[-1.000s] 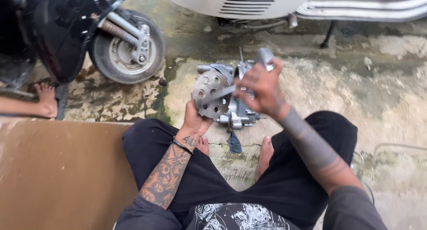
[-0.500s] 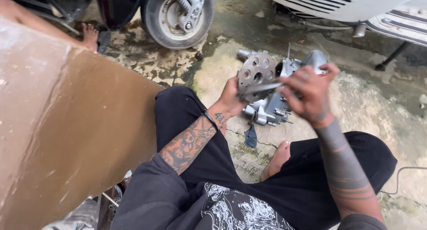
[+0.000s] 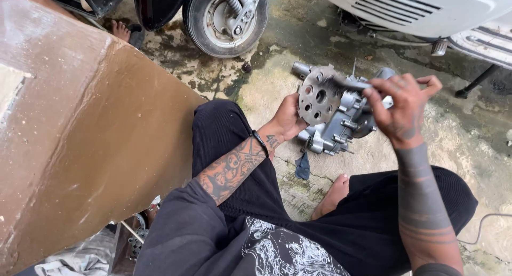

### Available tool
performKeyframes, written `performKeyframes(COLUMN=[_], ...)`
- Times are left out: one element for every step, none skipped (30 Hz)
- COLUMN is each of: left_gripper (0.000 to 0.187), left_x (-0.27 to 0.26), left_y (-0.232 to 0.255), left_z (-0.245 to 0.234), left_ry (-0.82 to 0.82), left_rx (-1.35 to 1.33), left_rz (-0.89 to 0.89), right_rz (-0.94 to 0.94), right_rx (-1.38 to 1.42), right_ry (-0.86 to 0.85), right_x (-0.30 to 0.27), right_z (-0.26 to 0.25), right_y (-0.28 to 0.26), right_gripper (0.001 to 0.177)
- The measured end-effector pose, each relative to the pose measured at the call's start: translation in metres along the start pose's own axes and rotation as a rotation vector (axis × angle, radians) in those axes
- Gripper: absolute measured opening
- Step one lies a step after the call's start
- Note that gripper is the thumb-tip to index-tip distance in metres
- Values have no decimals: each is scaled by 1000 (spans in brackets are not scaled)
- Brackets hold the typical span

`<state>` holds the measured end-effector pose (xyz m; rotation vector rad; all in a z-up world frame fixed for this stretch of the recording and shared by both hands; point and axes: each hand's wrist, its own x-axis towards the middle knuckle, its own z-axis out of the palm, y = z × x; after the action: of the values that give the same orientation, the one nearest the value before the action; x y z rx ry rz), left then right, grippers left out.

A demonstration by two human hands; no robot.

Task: Cleaning a motorcycle engine component using a wire brush

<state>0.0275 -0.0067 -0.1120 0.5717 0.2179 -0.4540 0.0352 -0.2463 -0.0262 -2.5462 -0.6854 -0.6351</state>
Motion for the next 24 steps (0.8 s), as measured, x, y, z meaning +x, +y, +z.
performKeyframes(left_gripper=[23, 23, 26, 29, 29, 29, 28, 28, 28, 29, 29, 29, 29, 29, 25, 22, 22, 22, 22, 22, 24, 25, 25, 27], left_x=[2, 4, 3, 1, 0, -2, -5, -9, -10, -12, -11, -11, -14, -10, -13, -14, -16, -18, -16, -19, -21, -23, -21, -19], left_y=[0, 1, -1, -5, 0, 5, 8, 7, 8, 9, 9, 10, 9, 15, 19, 24, 22, 21, 22, 21, 20, 18, 19, 20], left_z=[3, 5, 5, 5, 10, 16, 22, 22, 23, 24, 25, 25, 25, 31, 35, 38, 37, 35, 36, 33, 32, 31, 30, 28], left_ry=[33, 29, 70, 110, 111, 119, 127, 128, 137, 145, 133, 141, 158, 153, 173, 192, 205, 148, 82, 86, 73, 59, 54, 26], left_rx=[-30, -31, -66, -101, -100, -111, -122, -121, -123, -124, -118, -118, -123, -122, -79, -36, -36, -86, -134, -133, -127, -122, -121, -111], left_rz=[-9, -2, -18, -34, -37, -32, -31, -37, -47, -56, -50, -59, -63, -52, -45, -38, -41, -38, -31, -30, -32, -34, -24, -19], right_rz=[-36, -44, -100, -156, -153, -144, -133, -126, -85, -44, -50, -86, -126, -136, -175, -214, -209, -166, -128, -128, -103, -78, -87, -126], right_rx=[-4, -5, 88, 182, 182, 171, 158, 157, 139, 121, 115, 132, 157, 156, 195, 233, 243, 232, 214, 219, 165, 112, 111, 189], right_ry=[18, 21, 5, -10, -10, -8, -8, -10, 6, 21, 33, 29, 18, 23, 3, -17, -22, 4, 34, 34, 25, 16, 20, 7], right_x=[1, 9, 12, 14, 12, 10, 7, 4, 4, 5, 7, 8, 9, 15, 16, 16, 15, 13, 15, 13, 11, 10, 13, 16], right_z=[-2, -8, -13, -19, -10, -1, 6, 6, 4, 2, 4, 6, 9, 5, 3, 1, 7, 13, 19, 20, 20, 20, 17, 15], right_y=[-5, -24, -44, -64, -47, -29, -11, -2, 10, 21, 8, -6, -21, -30, -43, -56, -37, -19, 1, 11, 22, 32, 10, -13], right_gripper=[30, 30, 27, 25, 25, 24, 22, 22, 22, 21, 21, 23, 26, 26, 22, 19, 19, 19, 20, 20, 22, 24, 24, 26])
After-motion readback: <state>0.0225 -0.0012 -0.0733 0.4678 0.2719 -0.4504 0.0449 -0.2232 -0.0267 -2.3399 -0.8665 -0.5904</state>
